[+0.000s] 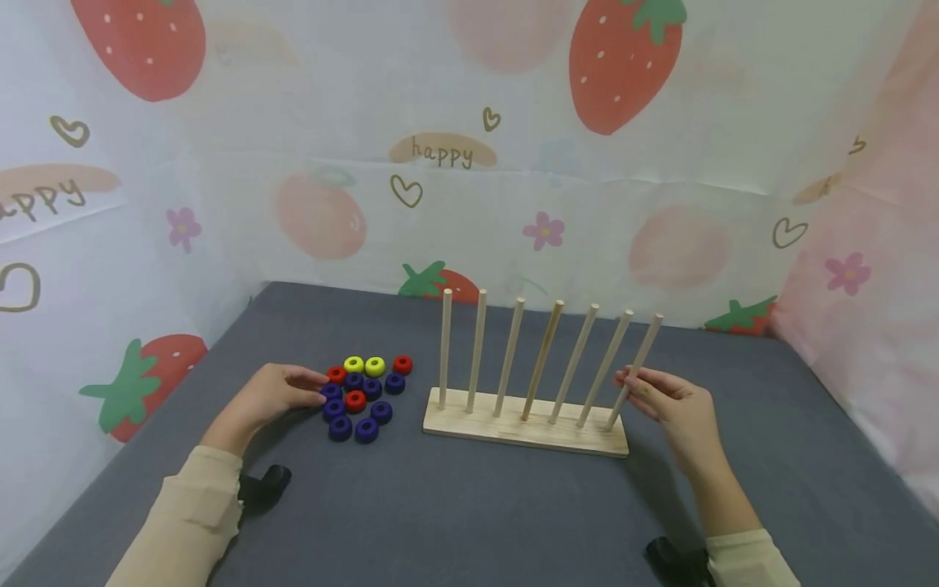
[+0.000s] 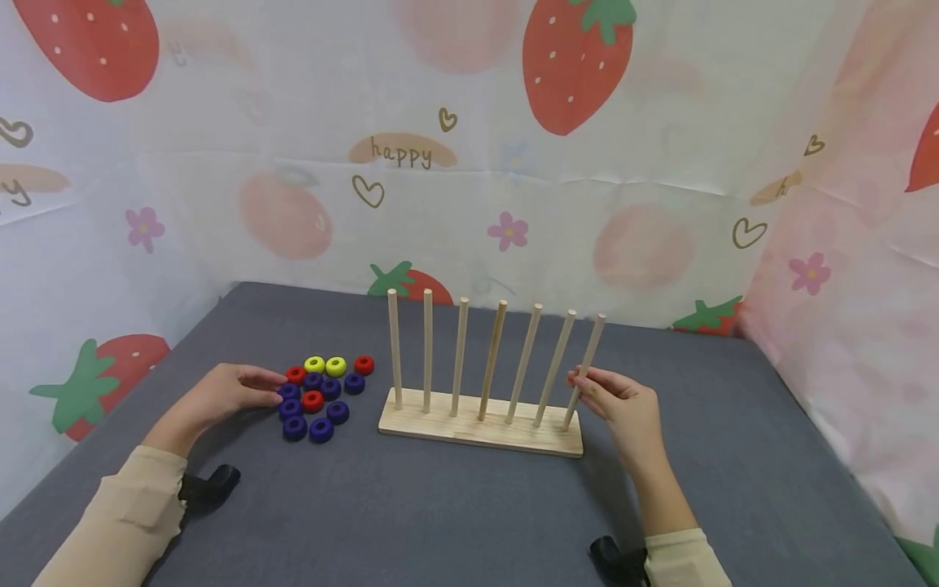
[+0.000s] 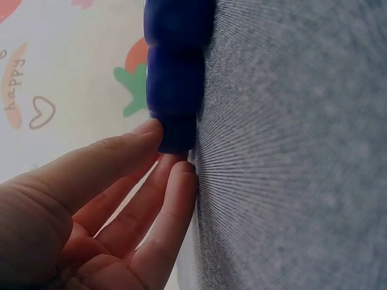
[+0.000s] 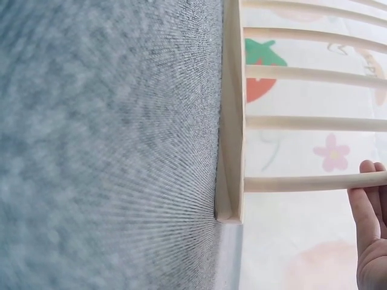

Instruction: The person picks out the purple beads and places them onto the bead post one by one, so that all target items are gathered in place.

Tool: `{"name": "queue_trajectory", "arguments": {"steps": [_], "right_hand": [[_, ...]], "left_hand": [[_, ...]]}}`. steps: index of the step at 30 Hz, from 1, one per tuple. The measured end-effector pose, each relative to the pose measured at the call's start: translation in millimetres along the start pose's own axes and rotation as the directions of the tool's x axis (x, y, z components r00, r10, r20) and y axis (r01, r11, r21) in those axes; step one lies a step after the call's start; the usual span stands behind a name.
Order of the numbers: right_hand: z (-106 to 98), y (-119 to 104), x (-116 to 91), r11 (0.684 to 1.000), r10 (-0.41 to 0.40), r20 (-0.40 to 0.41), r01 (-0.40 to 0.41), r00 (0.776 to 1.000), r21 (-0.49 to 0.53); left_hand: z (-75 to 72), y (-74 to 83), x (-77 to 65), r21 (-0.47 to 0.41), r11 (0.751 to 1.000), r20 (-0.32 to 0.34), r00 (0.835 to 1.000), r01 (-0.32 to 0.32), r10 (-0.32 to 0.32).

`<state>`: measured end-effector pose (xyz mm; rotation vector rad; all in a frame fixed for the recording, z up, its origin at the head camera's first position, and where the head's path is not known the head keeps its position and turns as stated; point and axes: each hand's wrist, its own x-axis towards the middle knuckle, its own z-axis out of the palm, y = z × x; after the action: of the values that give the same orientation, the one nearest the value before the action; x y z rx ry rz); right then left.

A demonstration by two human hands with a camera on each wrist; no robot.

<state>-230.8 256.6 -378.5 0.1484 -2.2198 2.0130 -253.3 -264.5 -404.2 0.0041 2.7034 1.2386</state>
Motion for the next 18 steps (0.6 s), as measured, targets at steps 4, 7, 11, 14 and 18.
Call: {"name": "queue_trajectory", "arguments": {"steps": [4,7,11,14,18], "right_hand": [[-1.4,-0.5,0.1,1.0,0.004,0.008,-0.004,1.0,0.002],[-1.1,-0.7,-0.2,1.0,0.014,0.001,-0.014,1.0,-0.012],[-0.9,-1.3,-1.1,0.999,0.019,-0.007,-0.019,1.0,-0.027],[-0.7,-1.8,-0.9,0.999,0.02,-0.005,-0.02,1.0,-0.031],[-0.5,-1.5,0.0,0.999,0.019,-0.004,-0.019,1.0,-0.03]], "left_hand": [[0.4,1.6,0.6,0.002,1.0,0.008,1.0,0.008,-0.008],[0.7,2.4,3.3,0.004,1.0,0.017,1.0,0.013,-0.013],[0.6,4.6,6.1,-0.003,1.0,0.03,0.999,0.014,-0.014],[-0.3,5.5,6.7,-0.007,1.0,0.035,0.999,0.016,-0.016],[-0.7,6.8,7.2,-0.013,0.999,0.026,0.999,0.031,-0.03]]}}
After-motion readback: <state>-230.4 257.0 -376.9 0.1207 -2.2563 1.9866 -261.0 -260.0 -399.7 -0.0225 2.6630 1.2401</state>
